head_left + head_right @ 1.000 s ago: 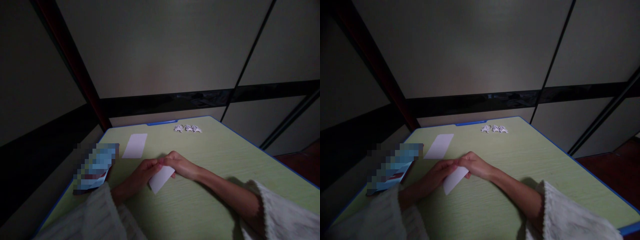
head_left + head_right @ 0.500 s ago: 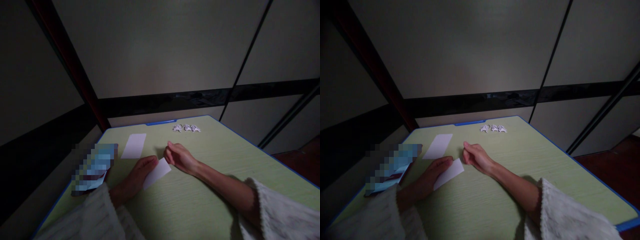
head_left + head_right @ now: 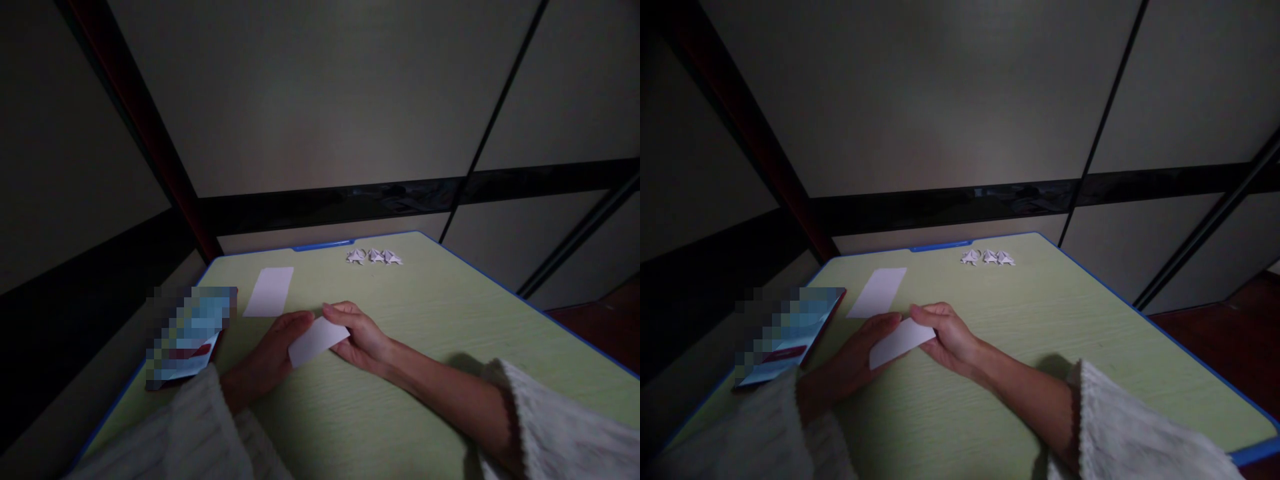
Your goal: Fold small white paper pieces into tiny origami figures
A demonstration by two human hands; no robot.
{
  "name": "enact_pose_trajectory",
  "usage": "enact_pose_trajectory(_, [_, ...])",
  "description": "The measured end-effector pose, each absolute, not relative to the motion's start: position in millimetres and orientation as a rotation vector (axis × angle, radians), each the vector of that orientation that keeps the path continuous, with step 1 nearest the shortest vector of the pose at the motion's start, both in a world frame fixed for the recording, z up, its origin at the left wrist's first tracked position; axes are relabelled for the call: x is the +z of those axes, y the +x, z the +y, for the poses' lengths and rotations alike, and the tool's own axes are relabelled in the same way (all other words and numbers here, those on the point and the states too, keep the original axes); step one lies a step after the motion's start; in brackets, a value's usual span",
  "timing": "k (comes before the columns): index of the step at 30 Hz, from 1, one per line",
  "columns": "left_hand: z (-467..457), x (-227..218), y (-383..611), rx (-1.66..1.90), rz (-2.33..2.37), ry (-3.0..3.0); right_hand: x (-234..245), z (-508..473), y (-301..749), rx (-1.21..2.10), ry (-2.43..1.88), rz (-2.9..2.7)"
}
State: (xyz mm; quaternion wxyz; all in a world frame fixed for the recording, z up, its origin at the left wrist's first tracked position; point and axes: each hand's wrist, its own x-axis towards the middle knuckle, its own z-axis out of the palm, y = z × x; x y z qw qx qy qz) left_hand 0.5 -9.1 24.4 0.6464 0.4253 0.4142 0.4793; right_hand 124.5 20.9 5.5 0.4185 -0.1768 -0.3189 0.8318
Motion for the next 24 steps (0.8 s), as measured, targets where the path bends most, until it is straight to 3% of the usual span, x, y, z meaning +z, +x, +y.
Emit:
enact_pose_trajectory(9, [-15.5,32.7,-1.8,1.154,1.026,1.118,6.9,16.3,123.2,2.141,-0.31,-0.573])
enact_pose_trajectory(18, [-9.9,24.6,-1.9,1.089,0.802,0.554,4.2,11.8,121.3,2.184,-0.254,-0.559])
enact_pose_trajectory(24, [-8.2,20.3,-1.6,1.09,0.764,0.48,3.5,12.1,121.9,2.205,-0.242,-0.56])
